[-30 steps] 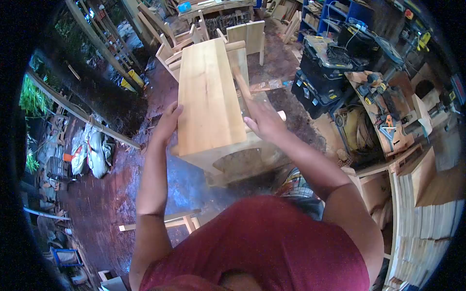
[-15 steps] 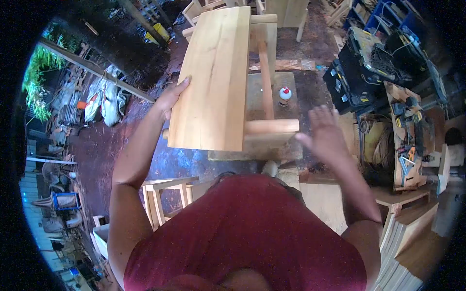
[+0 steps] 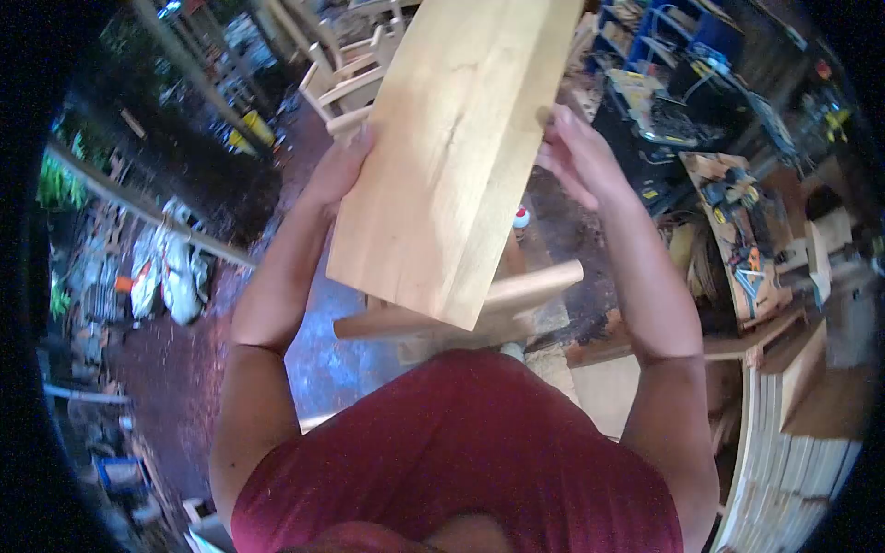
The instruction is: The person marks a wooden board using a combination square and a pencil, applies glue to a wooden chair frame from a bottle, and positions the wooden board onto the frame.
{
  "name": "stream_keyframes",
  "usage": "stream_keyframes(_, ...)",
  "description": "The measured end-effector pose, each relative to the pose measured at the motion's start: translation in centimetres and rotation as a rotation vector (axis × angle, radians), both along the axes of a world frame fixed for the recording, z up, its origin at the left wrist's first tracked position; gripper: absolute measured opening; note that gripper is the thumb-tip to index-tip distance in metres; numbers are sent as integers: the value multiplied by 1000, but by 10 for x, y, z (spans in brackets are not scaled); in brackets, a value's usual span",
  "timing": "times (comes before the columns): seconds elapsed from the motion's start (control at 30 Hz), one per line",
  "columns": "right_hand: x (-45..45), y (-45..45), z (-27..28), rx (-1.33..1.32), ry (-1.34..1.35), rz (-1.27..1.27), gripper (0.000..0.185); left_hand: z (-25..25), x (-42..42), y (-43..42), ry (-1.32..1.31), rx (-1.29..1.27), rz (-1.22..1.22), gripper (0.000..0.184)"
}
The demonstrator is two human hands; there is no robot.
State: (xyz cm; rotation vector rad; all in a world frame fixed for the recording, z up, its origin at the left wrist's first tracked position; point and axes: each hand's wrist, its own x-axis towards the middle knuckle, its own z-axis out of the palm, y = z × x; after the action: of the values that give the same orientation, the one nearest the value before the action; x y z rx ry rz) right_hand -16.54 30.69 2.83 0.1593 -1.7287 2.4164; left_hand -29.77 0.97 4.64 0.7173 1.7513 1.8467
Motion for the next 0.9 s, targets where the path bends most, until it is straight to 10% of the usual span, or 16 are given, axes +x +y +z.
stream_keyframes(0.33,38,-18,57,-75,211,-922,49,33,-89,153,888,131,-236,50)
stream_keyframes(0.9,85,17,-75,397,121,-1433,41,-251,-85,92,-68,-453,-223,42)
